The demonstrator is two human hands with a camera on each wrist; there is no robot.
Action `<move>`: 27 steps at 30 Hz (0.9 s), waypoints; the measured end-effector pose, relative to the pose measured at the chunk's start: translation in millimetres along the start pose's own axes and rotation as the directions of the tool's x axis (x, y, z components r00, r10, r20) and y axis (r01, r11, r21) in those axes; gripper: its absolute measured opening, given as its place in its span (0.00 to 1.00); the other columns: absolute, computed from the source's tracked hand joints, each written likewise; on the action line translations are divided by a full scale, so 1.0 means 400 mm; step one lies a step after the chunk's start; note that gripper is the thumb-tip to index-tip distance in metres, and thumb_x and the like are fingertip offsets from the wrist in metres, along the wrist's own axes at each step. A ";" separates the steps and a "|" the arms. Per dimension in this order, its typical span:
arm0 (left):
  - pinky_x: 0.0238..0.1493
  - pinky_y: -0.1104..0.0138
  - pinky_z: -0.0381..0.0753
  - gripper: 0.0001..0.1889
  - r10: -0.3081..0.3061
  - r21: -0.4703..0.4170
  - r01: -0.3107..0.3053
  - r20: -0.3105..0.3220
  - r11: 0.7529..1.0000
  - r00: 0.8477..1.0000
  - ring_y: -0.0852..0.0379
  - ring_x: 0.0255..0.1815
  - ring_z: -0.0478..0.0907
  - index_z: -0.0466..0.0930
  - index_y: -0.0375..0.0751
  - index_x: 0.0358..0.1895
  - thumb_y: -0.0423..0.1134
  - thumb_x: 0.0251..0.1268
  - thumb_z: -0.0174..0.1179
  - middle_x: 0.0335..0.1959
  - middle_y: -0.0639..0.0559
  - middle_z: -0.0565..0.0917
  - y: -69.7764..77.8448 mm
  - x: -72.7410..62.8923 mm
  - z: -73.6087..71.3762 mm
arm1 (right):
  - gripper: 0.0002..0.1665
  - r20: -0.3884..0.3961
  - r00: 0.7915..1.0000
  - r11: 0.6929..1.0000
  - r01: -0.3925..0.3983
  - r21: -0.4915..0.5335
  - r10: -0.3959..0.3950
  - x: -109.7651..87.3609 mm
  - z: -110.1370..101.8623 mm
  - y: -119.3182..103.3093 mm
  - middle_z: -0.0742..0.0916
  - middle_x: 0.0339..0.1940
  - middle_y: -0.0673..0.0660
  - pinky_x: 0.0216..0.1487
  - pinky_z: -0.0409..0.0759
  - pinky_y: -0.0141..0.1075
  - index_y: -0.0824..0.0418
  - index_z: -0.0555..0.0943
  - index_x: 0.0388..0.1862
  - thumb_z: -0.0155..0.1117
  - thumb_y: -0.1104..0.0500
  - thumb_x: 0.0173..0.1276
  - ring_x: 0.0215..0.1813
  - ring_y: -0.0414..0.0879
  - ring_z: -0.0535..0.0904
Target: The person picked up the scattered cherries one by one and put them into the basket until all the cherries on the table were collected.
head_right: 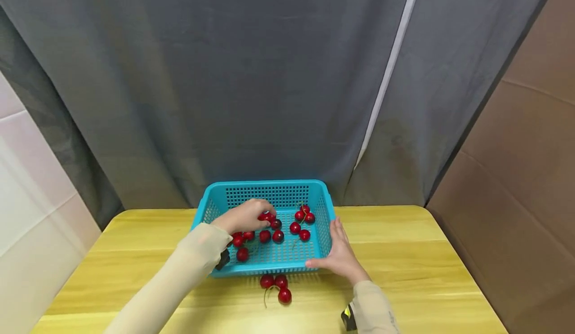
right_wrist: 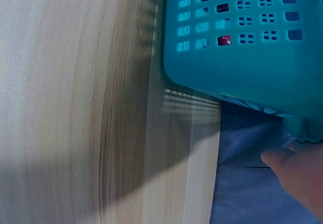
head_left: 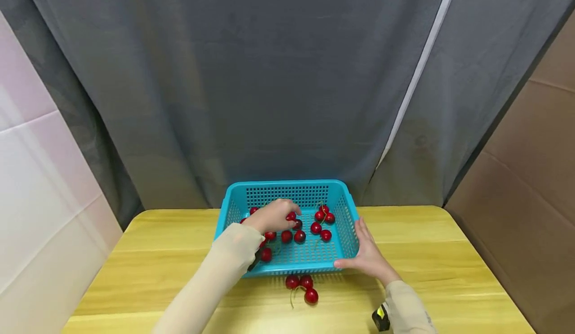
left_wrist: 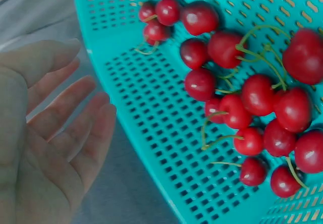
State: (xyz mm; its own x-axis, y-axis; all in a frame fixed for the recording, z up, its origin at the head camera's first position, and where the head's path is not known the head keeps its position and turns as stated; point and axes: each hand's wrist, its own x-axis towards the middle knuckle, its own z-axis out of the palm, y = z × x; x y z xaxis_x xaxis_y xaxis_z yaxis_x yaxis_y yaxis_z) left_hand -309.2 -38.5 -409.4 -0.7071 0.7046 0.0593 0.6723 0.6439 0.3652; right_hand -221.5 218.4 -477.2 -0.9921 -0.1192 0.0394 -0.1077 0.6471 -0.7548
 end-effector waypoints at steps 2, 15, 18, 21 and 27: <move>0.50 0.62 0.76 0.14 0.025 0.010 -0.024 -0.019 1.000 1.000 0.51 0.50 0.74 0.79 0.38 0.48 0.34 0.58 0.59 0.48 0.47 0.79 0.009 -0.016 -0.008 | 0.74 -0.003 1.000 1.000 0.005 0.002 -0.005 0.006 -0.003 0.000 0.40 0.73 0.63 0.66 0.47 0.58 0.70 0.40 0.71 0.78 0.46 0.37 0.72 0.62 0.35; 0.44 0.69 0.78 0.15 0.157 -0.002 -0.157 -0.086 0.988 0.984 0.57 0.45 0.75 0.79 0.40 0.48 0.37 0.55 0.61 0.46 0.51 0.79 0.087 -0.131 -0.007 | 0.74 -0.002 1.000 1.000 0.002 0.004 -0.002 0.016 -0.015 -0.002 0.40 0.73 0.64 0.67 0.47 0.57 0.71 0.40 0.71 0.78 0.46 0.37 0.72 0.61 0.34; 0.45 0.71 0.78 0.16 0.157 -0.004 -0.157 -0.058 0.988 0.986 0.57 0.46 0.75 0.78 0.42 0.48 0.40 0.55 0.63 0.47 0.52 0.79 0.104 -0.150 0.008 | 0.74 -0.001 1.000 1.000 0.002 -0.001 -0.002 0.017 -0.016 -0.001 0.40 0.73 0.64 0.67 0.46 0.57 0.70 0.40 0.71 0.78 0.46 0.38 0.72 0.61 0.34; 0.46 0.72 0.77 0.16 0.174 0.005 -0.174 -0.039 0.985 0.984 0.58 0.47 0.76 0.79 0.42 0.48 0.42 0.55 0.63 0.47 0.52 0.79 0.121 -0.161 0.027 | 0.73 -0.006 1.000 1.000 0.004 -0.004 -0.004 0.018 -0.017 0.002 0.40 0.73 0.64 0.67 0.46 0.57 0.71 0.40 0.71 0.78 0.46 0.38 0.72 0.61 0.34; 0.47 0.76 0.75 0.13 0.254 0.008 -0.254 -0.049 0.967 0.966 0.61 0.45 0.76 0.80 0.41 0.44 0.40 0.56 0.62 0.43 0.54 0.80 0.149 -0.178 0.071 | 0.72 -0.007 1.000 1.000 0.000 0.003 0.000 0.017 -0.014 0.004 0.40 0.73 0.63 0.67 0.46 0.58 0.70 0.40 0.71 0.78 0.49 0.39 0.72 0.61 0.35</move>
State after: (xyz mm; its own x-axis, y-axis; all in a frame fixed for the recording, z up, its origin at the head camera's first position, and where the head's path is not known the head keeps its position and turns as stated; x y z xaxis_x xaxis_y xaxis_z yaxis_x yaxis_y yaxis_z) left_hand -212.5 -42.0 -418.3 -0.5230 0.8296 0.1956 0.8317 0.4464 0.3303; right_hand -228.9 222.8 -474.5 -0.9925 -0.1137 0.0444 -0.1077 0.6445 -0.7570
